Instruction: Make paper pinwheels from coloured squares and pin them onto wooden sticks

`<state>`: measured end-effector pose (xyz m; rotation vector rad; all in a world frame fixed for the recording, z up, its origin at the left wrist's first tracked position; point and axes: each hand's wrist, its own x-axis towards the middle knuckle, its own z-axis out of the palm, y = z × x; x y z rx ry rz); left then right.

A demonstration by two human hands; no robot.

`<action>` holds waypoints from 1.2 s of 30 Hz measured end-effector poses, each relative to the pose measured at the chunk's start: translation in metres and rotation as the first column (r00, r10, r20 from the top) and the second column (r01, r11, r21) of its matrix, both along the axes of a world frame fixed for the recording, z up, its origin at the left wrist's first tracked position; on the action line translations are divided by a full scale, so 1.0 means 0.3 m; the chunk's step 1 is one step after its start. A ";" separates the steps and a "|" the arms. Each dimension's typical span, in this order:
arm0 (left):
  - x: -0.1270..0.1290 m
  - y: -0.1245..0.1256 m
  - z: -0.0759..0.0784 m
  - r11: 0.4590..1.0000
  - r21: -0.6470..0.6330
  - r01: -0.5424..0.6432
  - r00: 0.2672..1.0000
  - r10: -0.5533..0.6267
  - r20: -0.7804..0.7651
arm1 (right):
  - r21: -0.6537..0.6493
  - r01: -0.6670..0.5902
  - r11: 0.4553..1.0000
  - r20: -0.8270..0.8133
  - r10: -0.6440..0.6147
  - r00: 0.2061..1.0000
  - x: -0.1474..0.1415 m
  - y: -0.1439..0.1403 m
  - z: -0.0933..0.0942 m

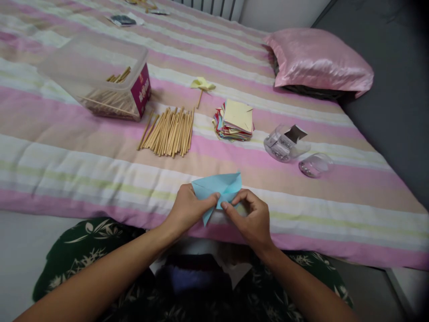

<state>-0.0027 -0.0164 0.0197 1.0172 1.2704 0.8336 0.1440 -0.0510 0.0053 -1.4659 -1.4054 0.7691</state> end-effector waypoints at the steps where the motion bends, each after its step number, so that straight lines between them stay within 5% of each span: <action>1: 0.004 -0.002 0.002 0.999 -0.040 -0.024 0.999 0.026 0.046 | -0.012 0.010 1.000 -0.052 -0.011 0.999 -0.001 0.000 -0.001; 6: 0.021 -0.013 0.002 0.994 -0.109 -0.014 0.987 0.031 0.157 | -0.122 -0.008 0.992 -0.304 -0.030 0.952 -0.006 -0.001 0.001; 13: 0.011 -0.014 -0.008 0.990 -0.114 0.079 0.987 -0.062 0.146 | -0.244 -0.071 0.967 -0.413 -0.038 0.910 0.012 0.007 0.006; 20: -0.059 0.044 0.046 0.927 -0.172 0.333 0.922 -0.282 0.265 | -0.356 -0.369 0.859 -0.568 0.115 0.815 0.089 0.050 0.029; 36: -0.047 0.030 0.013 0.856 -0.148 0.495 0.868 -0.496 0.027 | -0.399 -0.502 0.767 -0.390 0.353 0.850 0.093 0.051 0.039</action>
